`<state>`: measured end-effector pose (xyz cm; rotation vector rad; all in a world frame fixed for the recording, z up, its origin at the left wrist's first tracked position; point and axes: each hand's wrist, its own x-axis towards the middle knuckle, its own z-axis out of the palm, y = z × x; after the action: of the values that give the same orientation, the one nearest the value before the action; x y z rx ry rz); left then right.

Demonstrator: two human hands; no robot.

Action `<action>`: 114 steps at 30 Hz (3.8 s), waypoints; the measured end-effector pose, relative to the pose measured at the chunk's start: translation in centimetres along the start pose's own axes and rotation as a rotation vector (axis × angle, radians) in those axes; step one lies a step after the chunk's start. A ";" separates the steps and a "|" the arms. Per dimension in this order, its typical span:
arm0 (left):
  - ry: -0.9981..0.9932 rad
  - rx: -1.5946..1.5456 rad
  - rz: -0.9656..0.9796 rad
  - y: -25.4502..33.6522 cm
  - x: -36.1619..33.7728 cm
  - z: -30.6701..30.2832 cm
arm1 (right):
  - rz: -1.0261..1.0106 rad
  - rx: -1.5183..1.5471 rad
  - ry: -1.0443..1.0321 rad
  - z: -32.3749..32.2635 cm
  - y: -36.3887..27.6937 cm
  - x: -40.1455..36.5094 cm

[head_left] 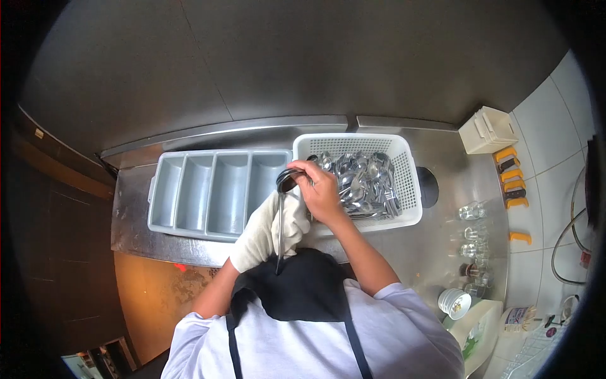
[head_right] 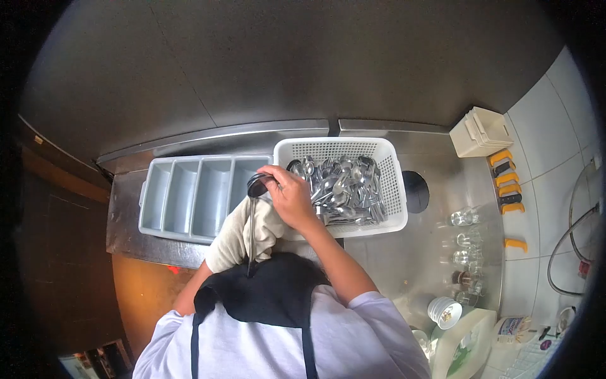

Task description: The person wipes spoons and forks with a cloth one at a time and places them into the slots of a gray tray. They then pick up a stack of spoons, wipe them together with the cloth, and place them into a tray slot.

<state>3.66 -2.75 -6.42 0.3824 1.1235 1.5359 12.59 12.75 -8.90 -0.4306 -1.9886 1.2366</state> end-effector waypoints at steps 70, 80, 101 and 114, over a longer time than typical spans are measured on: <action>0.345 -0.343 0.119 -3.2 -0.2 -8.1 | 0.283 -0.970 0.323 -14.7 18.5 2.5; 0.281 -0.397 0.092 -1.3 -2.1 -6.5 | 0.447 -1.282 -0.182 -21.4 24.6 3.1; 0.375 -0.449 -0.050 0.6 -1.1 -2.9 | -0.076 -1.297 0.211 -22.5 13.1 3.8; 0.324 -0.496 -0.043 0.6 -2.0 -2.1 | -0.034 -0.505 0.572 -21.3 6.6 4.7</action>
<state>2.31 -5.42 -6.28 -0.2329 0.9377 1.8123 24.52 32.12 -7.16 -0.8819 -1.7629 0.4856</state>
